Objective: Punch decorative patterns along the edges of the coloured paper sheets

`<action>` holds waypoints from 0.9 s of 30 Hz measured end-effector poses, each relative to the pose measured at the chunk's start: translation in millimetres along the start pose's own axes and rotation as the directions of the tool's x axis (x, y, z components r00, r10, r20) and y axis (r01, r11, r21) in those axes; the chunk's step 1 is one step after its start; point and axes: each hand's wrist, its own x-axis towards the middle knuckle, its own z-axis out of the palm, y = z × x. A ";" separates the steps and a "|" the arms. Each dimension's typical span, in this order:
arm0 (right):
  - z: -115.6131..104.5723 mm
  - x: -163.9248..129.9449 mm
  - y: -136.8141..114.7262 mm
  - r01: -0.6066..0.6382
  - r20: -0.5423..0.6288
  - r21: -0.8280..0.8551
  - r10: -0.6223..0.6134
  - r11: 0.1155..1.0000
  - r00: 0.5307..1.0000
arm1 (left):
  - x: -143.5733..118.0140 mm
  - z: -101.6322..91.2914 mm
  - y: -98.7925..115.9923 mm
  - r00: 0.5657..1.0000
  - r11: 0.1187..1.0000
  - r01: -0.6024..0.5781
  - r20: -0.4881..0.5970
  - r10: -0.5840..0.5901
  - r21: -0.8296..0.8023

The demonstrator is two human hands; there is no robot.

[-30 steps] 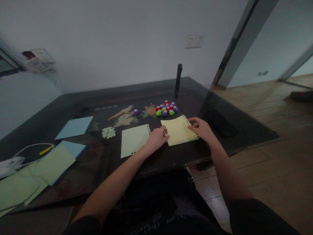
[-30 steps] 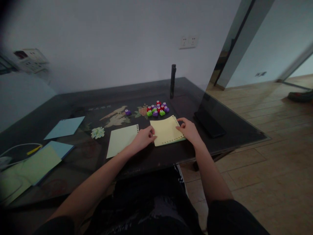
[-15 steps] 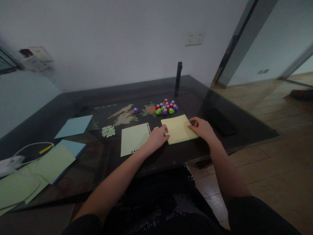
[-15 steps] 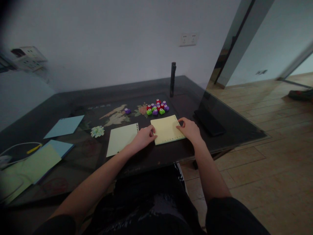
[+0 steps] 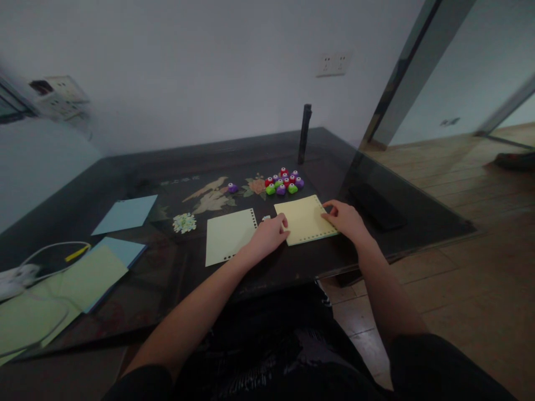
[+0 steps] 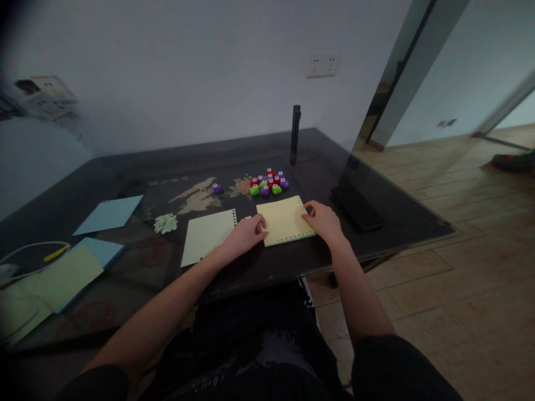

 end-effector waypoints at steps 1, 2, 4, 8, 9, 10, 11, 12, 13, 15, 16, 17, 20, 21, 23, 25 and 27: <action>0.3 0.0 0.2 0.003 -0.003 0.001 -0.003 1.000 1.000 | 0.1 0.0 -0.1 1.000 1.000 0.001 0.001 -0.001 -0.002; 0.7 0.0 0.7 0.007 -0.006 0.001 -0.007 1.000 1.000 | 0.1 0.1 -0.1 1.000 1.000 0.001 0.001 -0.001 -0.004; 2.0 0.5 2.1 0.013 -0.016 0.003 -0.013 1.000 1.000 | -0.2 0.0 0.3 1.000 1.000 0.002 0.001 -0.002 -0.011; 3.5 2.2 5.0 0.026 -0.064 0.048 -0.022 0.999 0.998 | -3.6 -5.4 4.7 1.000 1.000 -0.003 -0.007 0.003 -0.030; 3.3 2.7 5.2 0.033 -0.087 0.070 -0.027 0.997 0.996 | -5.0 -9.0 6.5 1.000 0.999 -0.008 -0.010 0.008 -0.042; 3.0 3.2 5.2 0.046 -0.116 0.094 -0.035 0.995 0.993 | -6.4 -13.7 8.3 1.000 0.998 -0.016 -0.014 0.015 -0.059; 2.6 3.7 4.8 0.061 -0.145 0.114 -0.045 0.992 0.988 | -7.8 -19.5 9.7 1.000 0.996 -0.026 -0.018 0.025 -0.080; 2.0 4.2 4.0 0.082 -0.168 0.128 -0.060 0.988 0.984 | -9.2 -26.4 10.2 0.999 0.994 -0.039 -0.027 0.037 -0.105; 1.5 4.7 2.9 0.100 -0.183 0.140 -0.073 0.985 0.980 | -10.5 -34.2 9.2 0.998 0.990 -0.054 -0.040 0.049 -0.129; 0.2 5.9 -0.6 0.131 -0.187 0.162 -0.100 0.978 0.977 | -13.4 -52.0 1.0 0.994 0.983 -0.079 -0.091 0.065 -0.166; -0.4 6.6 -3.1 0.146 -0.184 0.176 -0.113 0.973 0.976 | -15.0 -61.4 -6.9 0.991 0.981 -0.082 -0.121 0.062 -0.174; -1.1 7.3 -6.4 0.159 -0.183 0.193 -0.124 0.968 0.975 | -16.9 -70.6 -17.4 0.988 0.984 -0.071 -0.150 0.046 -0.165; -3.2 9.1 -22.9 0.209 -0.185 0.258 -0.164 0.943 0.969 | -24.6 -94.8 -59.9 0.978 0.994 -0.006 -0.209 -0.016 -0.107; -3.6 9.5 -31.2 0.231 -0.178 0.283 -0.186 0.931 0.966 | -27.7 -100.8 -75.5 0.972 0.996 0.038 -0.230 -0.055 -0.078; -3.0 11.0 -52.5 0.288 -0.145 0.329 -0.253 0.899 0.957 | -34.3 -109.2 -104.3 0.960 0.990 0.138 -0.248 -0.131 0.009; 1.1 14.7 -78.8 0.361 -0.123 0.353 -0.339 0.863 0.933 | -40.4 -112.4 -126.5 0.957 0.983 0.173 -0.247 -0.153 0.064; 10.5 22.0 -106.9 0.462 -0.050 0.337 -0.475 0.820 0.879 | -45.2 -111.2 -140.3 0.957 0.979 0.187 -0.241 -0.163 0.081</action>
